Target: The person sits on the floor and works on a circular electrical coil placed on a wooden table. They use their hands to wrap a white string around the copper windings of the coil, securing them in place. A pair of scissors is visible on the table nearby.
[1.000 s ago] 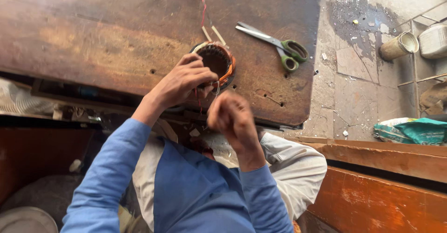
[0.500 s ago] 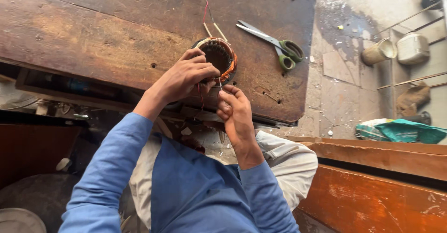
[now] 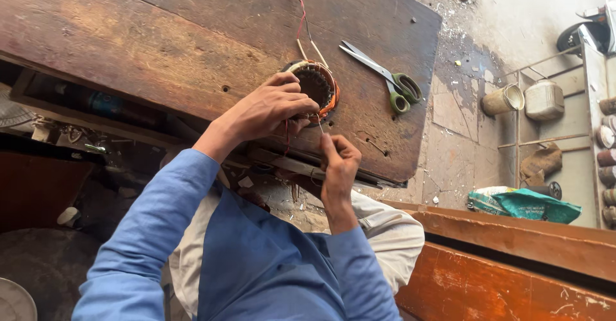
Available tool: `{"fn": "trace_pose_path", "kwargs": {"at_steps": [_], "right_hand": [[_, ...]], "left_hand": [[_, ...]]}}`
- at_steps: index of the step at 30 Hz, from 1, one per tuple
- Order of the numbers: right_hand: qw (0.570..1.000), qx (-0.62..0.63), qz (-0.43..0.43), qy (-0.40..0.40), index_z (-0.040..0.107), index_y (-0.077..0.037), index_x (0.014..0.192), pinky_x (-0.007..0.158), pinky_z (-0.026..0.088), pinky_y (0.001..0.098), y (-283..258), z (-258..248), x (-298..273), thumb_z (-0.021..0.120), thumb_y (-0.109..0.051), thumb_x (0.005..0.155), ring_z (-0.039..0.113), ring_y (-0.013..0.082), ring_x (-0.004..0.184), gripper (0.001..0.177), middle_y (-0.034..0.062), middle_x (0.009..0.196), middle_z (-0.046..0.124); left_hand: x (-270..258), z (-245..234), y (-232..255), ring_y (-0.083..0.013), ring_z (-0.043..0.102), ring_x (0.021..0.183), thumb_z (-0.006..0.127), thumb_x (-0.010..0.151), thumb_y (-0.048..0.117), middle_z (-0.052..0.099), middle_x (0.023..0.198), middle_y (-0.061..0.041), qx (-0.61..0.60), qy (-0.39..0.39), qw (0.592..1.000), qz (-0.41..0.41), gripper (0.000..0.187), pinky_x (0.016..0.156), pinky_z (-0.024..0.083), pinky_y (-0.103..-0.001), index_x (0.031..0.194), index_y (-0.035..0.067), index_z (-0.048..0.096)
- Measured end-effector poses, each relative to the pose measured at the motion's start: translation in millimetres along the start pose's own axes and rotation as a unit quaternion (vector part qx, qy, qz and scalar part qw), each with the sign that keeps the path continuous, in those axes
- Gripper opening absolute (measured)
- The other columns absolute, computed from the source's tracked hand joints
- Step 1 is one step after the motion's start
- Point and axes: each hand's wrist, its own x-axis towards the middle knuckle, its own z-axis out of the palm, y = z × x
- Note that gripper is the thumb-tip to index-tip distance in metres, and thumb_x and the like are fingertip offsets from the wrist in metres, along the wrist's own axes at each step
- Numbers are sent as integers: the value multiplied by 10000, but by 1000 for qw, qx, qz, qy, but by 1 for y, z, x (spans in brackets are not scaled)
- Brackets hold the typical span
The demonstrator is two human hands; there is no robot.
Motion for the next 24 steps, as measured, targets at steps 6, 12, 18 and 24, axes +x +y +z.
{"fn": "trace_pose_path", "kwargs": {"at_steps": [6,12,18,24], "right_hand": [[999,19,-30,10,603,-70,682,418,244,241,-9,-2,-1,659,-94,924,396,37,466,250,-37,630,583],[994,-60,-89,30,565,-42,667,516,223,248,-30,9,-1,690,-73,937,351,22,581,299,-74,628,451],[997,-36,-66,34,541,-59,647,497,220,241,-12,-9,2,680,-110,941,340,26,552,329,-80,618,436],[993,-91,-18,69,607,-15,707,550,257,263,-2,-11,-13,695,-137,1005,381,90,614,334,-7,667,483]], "left_hand": [[3,0,0,-221,639,1011,734,854,208,681,943,-33,24,1,1000,-10,328,1105,383,-396,1177,164,694],[7,-4,0,-202,626,954,734,833,191,687,928,-3,36,-38,998,-19,326,998,407,-373,1155,165,688],[4,-1,2,-167,617,947,705,860,213,692,951,47,25,-22,999,-5,291,1021,390,-367,1148,182,673],[10,-5,7,-190,591,932,700,847,274,627,895,16,76,-59,995,2,280,1002,379,-383,1110,186,656]]}}
